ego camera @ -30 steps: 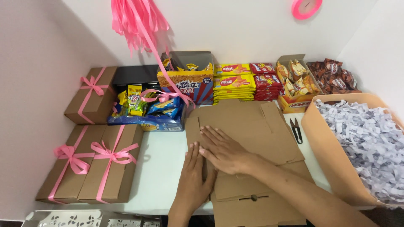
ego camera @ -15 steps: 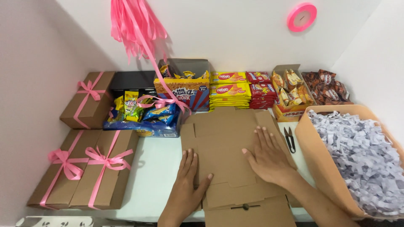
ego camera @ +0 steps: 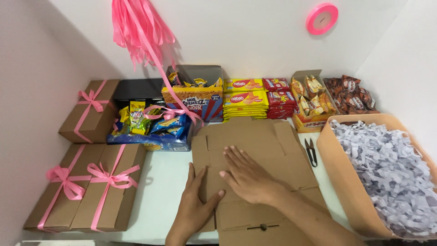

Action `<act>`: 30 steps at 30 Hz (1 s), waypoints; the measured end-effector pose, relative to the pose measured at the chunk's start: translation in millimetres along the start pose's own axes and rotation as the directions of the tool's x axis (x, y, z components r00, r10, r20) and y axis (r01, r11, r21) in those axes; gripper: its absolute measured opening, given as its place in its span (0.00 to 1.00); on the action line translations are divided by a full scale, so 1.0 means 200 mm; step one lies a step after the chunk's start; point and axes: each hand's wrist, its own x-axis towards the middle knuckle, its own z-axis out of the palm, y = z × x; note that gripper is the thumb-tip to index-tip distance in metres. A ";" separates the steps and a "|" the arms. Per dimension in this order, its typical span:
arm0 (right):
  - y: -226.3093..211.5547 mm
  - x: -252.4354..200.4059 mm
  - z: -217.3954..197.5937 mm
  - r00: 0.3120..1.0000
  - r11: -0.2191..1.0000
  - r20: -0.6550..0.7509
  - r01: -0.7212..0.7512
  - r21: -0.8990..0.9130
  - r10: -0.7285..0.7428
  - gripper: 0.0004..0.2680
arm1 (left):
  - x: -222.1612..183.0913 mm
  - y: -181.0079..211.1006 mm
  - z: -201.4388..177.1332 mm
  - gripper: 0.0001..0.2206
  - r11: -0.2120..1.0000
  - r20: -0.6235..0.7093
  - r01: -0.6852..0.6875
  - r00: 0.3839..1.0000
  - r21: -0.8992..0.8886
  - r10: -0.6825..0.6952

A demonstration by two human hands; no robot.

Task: The person folds a flat cardboard sheet into a box shape by hand. They fold the side flaps and tuck the tabs into slots to form the box structure.

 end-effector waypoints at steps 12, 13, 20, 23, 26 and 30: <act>0.58 -0.03 0.20 0.881 0.940 -0.387 -0.331 -0.087 0.274 0.30 | 0.05 0.04 0.02 0.39 0.996 0.018 0.021 1.000 -0.087 -0.020; 0.56 -0.03 0.19 0.884 0.940 -0.380 -0.329 -0.089 0.273 0.30 | 0.05 0.03 0.02 0.39 0.996 0.017 0.028 1.000 -0.089 -0.027; 0.22 -0.04 0.00 0.949 0.945 -0.137 -0.302 -0.125 0.285 0.32 | 0.04 0.09 -0.01 0.44 0.995 0.038 0.045 0.998 -0.092 -0.041; 0.08 0.05 0.00 0.977 0.966 -0.029 -0.215 -0.142 0.213 0.31 | 0.03 0.10 -0.02 0.46 0.992 0.040 0.060 0.998 -0.113 -0.056; 0.00 0.15 0.05 0.997 0.985 -0.046 -0.073 -0.157 0.067 0.31 | 0.04 0.08 -0.02 0.43 0.993 0.032 0.018 0.999 -0.116 -0.014; -0.10 0.15 0.03 1.000 0.996 0.026 0.005 -0.091 -0.003 0.30 | 0.03 0.07 -0.02 0.41 0.998 0.054 0.004 0.999 -0.070 0.000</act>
